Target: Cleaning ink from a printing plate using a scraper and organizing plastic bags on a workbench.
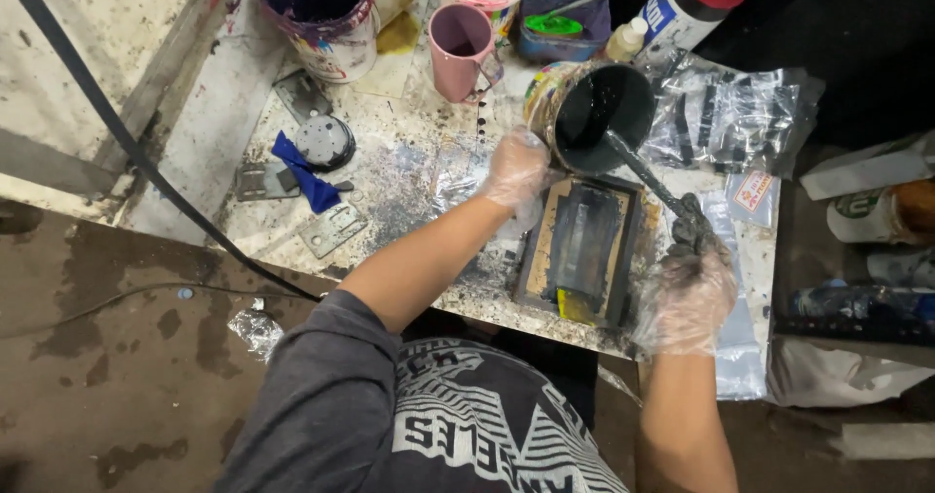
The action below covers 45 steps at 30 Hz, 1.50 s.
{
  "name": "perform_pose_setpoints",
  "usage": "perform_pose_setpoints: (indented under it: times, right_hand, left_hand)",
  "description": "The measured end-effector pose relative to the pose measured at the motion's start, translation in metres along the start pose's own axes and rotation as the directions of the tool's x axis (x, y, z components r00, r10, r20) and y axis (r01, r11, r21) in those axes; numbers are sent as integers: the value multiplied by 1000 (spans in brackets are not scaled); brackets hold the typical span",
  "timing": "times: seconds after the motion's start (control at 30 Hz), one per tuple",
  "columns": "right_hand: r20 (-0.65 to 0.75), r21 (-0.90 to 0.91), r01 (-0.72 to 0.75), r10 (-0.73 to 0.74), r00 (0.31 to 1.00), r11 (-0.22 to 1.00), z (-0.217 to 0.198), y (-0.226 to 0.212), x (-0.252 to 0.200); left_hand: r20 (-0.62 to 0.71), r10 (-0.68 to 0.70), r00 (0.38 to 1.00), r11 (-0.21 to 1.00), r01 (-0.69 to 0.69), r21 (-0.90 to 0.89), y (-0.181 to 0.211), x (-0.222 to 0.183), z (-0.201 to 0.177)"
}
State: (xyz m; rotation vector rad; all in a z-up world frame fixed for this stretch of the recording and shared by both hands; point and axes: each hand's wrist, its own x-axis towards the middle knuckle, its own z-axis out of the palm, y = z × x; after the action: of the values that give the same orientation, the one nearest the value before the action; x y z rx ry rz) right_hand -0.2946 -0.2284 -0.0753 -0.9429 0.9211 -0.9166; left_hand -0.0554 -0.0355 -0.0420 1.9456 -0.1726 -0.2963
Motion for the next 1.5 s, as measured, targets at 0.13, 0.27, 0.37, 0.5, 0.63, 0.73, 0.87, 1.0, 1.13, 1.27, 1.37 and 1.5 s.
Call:
perform_pose_setpoints:
  times: [0.13,0.27,0.37,0.5,0.63,0.73,0.87,1.0,1.13,1.27,1.37,1.5]
  right_hand:
    - [32,-212,60,-55,998,975,0,-36,-42]
    - [-1,-315,53,-56,998,948,-15,-34,-63]
    - [-32,-404,38,-56,998,914,-15,-29,-80]
    - [-72,-526,10,-57,996,850,-6,-24,-89]
    - [-100,-604,-15,-57,993,797,-1,-21,-92]
    - [-134,-671,-40,-68,989,740,1,-22,-94]
    - [-177,-763,-80,-88,980,641,4,-23,-96]
    - [-214,-104,-169,144,966,980,0,-23,-94]
    - [-83,-135,-120,109,991,984,-10,-16,-91]
    - [-118,-94,-118,107,987,989,1,-21,-100]
    - [-115,-58,-103,96,989,993,7,-23,-102]
    - [-64,55,-69,72,995,996,9,-25,-105]
  left_hand:
    - [15,285,958,933,-282,224,-39,37,-1]
    - [86,583,808,667,-537,517,-42,62,-2]
    - [60,458,887,740,-418,527,-51,88,9]
    - [151,507,849,600,-473,646,-84,126,31]
    - [194,675,712,478,-622,620,-98,145,40]
    - [154,730,666,436,-628,645,-110,160,53]
    - [97,460,883,757,-447,476,-98,164,47]
    - [384,529,757,200,-550,811,-93,161,44]
    - [388,329,861,355,-494,794,-43,128,12]
    - [226,112,968,787,-225,575,-34,118,6]
    - [322,239,916,573,-401,715,-56,134,20]
    - [490,369,790,98,-558,824,-58,131,22]
